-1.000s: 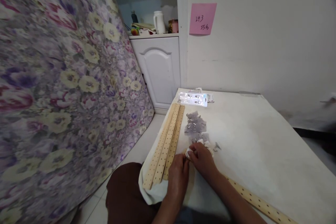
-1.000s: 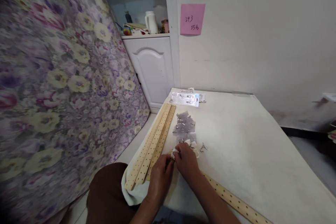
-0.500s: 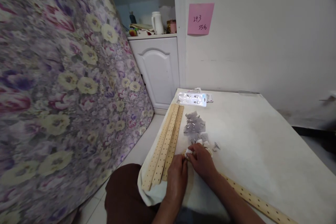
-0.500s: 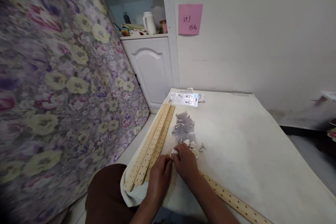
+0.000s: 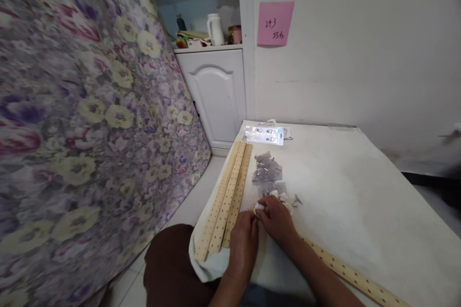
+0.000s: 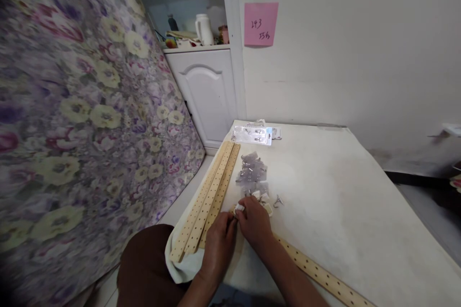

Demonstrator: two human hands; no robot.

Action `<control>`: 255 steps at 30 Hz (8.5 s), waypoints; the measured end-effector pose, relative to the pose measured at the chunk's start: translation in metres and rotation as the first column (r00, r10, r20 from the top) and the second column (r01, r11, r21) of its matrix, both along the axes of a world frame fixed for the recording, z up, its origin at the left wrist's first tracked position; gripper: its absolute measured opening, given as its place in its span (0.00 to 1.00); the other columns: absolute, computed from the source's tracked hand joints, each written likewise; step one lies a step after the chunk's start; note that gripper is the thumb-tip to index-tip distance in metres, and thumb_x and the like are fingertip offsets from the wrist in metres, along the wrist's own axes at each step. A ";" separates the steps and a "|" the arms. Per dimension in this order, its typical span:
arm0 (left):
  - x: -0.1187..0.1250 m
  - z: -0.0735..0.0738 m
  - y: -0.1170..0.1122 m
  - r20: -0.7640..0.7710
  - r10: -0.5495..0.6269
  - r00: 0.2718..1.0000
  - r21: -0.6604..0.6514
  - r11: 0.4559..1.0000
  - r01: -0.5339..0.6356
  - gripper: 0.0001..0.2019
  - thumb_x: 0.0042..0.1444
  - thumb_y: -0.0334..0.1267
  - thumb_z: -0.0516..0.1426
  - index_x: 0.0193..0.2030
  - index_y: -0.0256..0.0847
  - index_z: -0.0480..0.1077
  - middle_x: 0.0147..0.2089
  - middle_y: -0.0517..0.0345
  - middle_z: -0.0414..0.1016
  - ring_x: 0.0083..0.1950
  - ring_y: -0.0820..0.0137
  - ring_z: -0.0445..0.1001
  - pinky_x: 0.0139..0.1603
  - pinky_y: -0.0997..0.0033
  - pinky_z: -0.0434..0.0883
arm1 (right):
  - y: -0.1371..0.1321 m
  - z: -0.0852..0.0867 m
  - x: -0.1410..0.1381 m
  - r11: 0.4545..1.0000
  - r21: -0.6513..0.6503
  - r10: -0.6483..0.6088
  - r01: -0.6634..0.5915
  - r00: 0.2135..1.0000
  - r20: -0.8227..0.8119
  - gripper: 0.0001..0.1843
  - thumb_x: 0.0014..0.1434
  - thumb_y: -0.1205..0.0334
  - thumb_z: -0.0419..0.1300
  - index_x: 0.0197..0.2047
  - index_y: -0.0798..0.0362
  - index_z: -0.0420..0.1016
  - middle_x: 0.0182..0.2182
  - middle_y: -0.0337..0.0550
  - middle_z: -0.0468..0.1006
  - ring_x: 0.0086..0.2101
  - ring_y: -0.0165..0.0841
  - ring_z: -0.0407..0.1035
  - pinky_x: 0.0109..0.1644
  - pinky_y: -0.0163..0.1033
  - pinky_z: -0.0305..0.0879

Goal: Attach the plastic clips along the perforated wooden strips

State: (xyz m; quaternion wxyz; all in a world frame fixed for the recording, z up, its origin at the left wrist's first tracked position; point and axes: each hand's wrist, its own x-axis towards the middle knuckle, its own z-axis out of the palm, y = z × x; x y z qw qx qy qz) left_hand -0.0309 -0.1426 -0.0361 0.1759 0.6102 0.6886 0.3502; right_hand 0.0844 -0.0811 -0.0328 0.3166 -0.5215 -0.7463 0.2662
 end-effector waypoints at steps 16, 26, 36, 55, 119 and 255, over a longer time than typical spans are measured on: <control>-0.001 -0.002 0.001 0.005 -0.014 1.000 -0.002 1.000 0.014 0.10 0.62 0.37 0.45 0.34 0.42 0.65 0.36 0.55 0.71 0.37 0.66 0.70 0.36 0.69 0.64 | 0.001 0.000 -0.006 0.998 -0.041 -0.048 0.051 0.997 0.060 0.06 0.51 0.65 0.56 0.35 0.52 0.70 0.34 0.43 0.74 0.35 0.35 0.69 0.39 0.36 0.60; -0.002 -0.006 0.002 0.012 -0.001 1.000 0.051 0.999 0.000 0.09 0.61 0.36 0.47 0.32 0.42 0.66 0.34 0.56 0.71 0.35 0.67 0.70 0.33 0.71 0.63 | -0.003 -0.003 -0.004 0.999 0.016 -0.042 0.042 0.999 -0.010 0.07 0.52 0.65 0.56 0.37 0.52 0.70 0.35 0.42 0.74 0.36 0.35 0.69 0.40 0.37 0.62; -0.002 -0.004 0.000 0.002 0.019 1.000 0.033 0.999 -0.019 0.07 0.60 0.36 0.48 0.32 0.42 0.64 0.33 0.57 0.70 0.35 0.67 0.70 0.35 0.70 0.63 | -0.006 -0.001 0.001 0.996 0.082 -0.025 0.030 0.998 -0.066 0.09 0.53 0.67 0.55 0.39 0.52 0.70 0.36 0.43 0.73 0.33 0.34 0.69 0.39 0.38 0.65; -0.003 -0.004 -0.016 0.009 0.057 0.998 0.137 0.989 -0.057 0.07 0.55 0.33 0.51 0.41 0.41 0.63 0.32 0.60 0.64 0.31 0.69 0.68 0.34 0.68 0.65 | -0.094 -0.013 0.174 0.988 -0.101 -0.097 0.116 0.980 0.172 0.14 0.50 0.54 0.60 0.40 0.50 0.74 0.40 0.44 0.73 0.42 0.38 0.68 0.48 0.40 0.65; -0.004 -0.012 -0.017 -0.031 -0.062 0.998 0.109 0.992 0.065 0.05 0.57 0.34 0.51 0.40 0.41 0.64 0.36 0.56 0.67 0.35 0.67 0.68 0.36 0.68 0.66 | -0.070 0.010 0.111 0.977 -0.195 -0.066 0.090 0.989 0.130 0.09 0.59 0.55 0.51 0.37 0.49 0.68 0.26 0.37 0.72 0.28 0.33 0.69 0.32 0.36 0.64; 0.010 0.006 0.007 0.111 -0.035 0.993 0.014 0.999 0.033 0.07 0.59 0.37 0.50 0.35 0.43 0.69 0.34 0.58 0.73 0.36 0.68 0.71 0.36 0.72 0.64 | 0.007 -0.001 0.037 0.985 -0.136 0.076 -0.105 0.975 -0.207 0.08 0.55 0.63 0.56 0.38 0.53 0.73 0.33 0.42 0.77 0.34 0.35 0.70 0.40 0.39 0.64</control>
